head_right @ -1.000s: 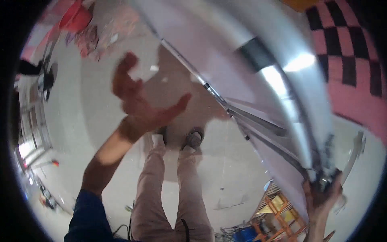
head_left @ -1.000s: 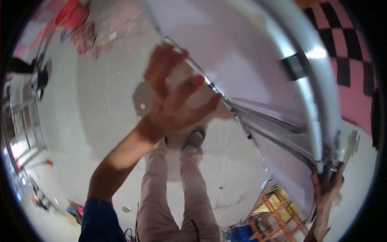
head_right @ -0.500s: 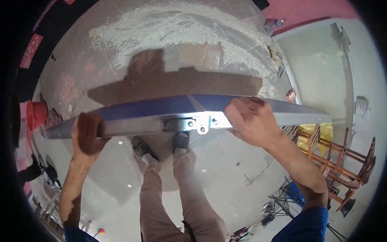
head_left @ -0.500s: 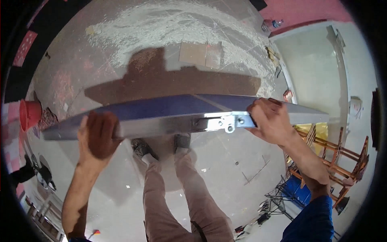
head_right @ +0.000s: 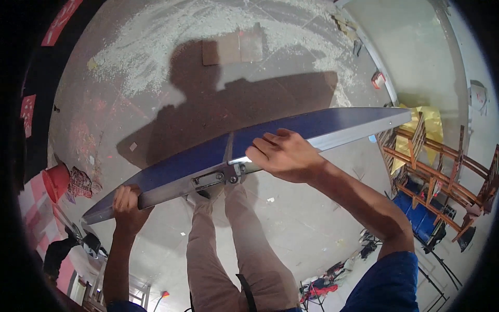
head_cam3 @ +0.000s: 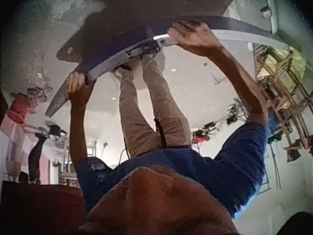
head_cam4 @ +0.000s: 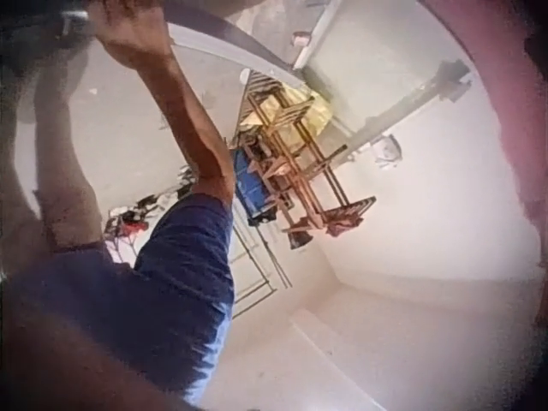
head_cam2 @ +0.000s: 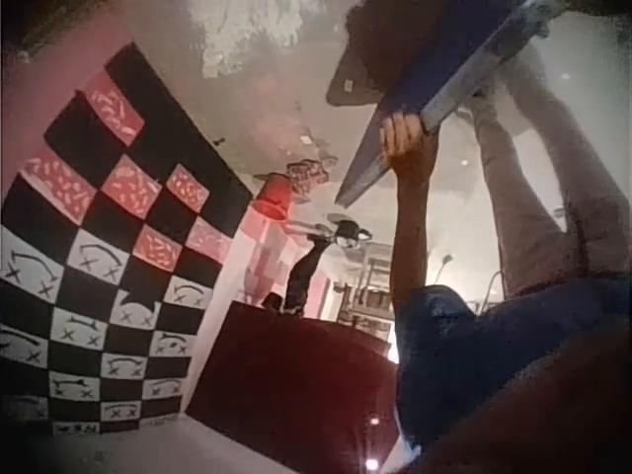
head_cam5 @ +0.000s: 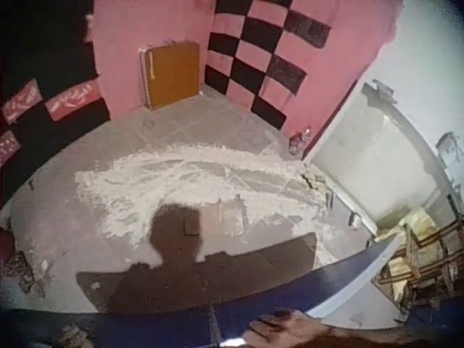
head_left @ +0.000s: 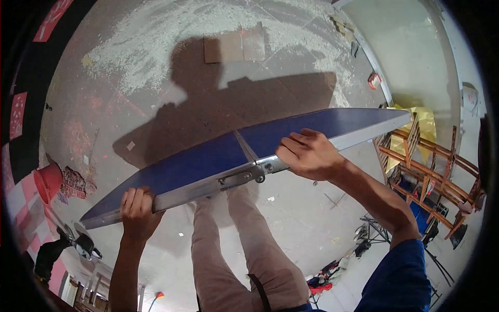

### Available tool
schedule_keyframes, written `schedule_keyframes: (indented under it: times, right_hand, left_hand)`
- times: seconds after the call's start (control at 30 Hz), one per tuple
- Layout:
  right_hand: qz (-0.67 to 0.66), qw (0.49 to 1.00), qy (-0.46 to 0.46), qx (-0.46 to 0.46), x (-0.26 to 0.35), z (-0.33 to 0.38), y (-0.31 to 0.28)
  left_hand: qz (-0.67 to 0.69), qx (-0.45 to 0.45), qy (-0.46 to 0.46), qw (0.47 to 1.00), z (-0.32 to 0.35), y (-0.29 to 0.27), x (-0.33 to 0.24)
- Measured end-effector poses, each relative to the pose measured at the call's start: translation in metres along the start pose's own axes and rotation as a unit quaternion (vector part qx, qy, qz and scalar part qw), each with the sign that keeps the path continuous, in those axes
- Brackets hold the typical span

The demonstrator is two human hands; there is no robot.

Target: The person is assembling or unfolding a blue folding table in a workshop area.

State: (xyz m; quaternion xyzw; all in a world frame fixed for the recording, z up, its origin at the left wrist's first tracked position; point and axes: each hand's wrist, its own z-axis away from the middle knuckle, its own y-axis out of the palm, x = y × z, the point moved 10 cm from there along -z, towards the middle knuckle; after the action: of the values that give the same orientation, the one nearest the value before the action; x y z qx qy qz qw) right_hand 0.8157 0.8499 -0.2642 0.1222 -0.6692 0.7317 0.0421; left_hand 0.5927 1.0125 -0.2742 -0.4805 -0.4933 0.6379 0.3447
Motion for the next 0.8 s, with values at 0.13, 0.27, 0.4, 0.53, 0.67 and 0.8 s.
schedule_keyframes:
  times: [0.13,0.27,0.4,0.53,0.67,0.8]
  right_hand:
    - [-0.032,0.999,0.027,-0.002,-0.010,0.010,0.014]
    - [-0.032,0.999,0.033,-0.025,-0.016,0.011,0.012]
    - [-0.052,0.996,0.078,0.005,-0.027,0.015,0.013]
    - [-0.075,0.980,0.183,0.010,-0.073,0.058,-0.004]
    - [-0.033,0.979,0.200,0.014,-0.106,0.100,-0.014]
    - [0.001,0.972,0.231,0.047,-0.122,0.117,-0.005]
  left_hand:
    - [-0.007,0.031,-0.008,0.999,-0.002,0.011,-0.003]
    - [-0.014,0.069,0.001,0.997,-0.007,0.022,0.005]
    - [0.030,0.051,0.003,0.998,-0.017,0.019,0.019]
    - [0.049,0.091,0.009,0.995,-0.022,0.023,0.024]
    - [0.023,0.085,0.015,0.996,-0.021,0.025,0.026]
    - [0.015,0.106,0.008,0.994,-0.013,0.029,0.028]
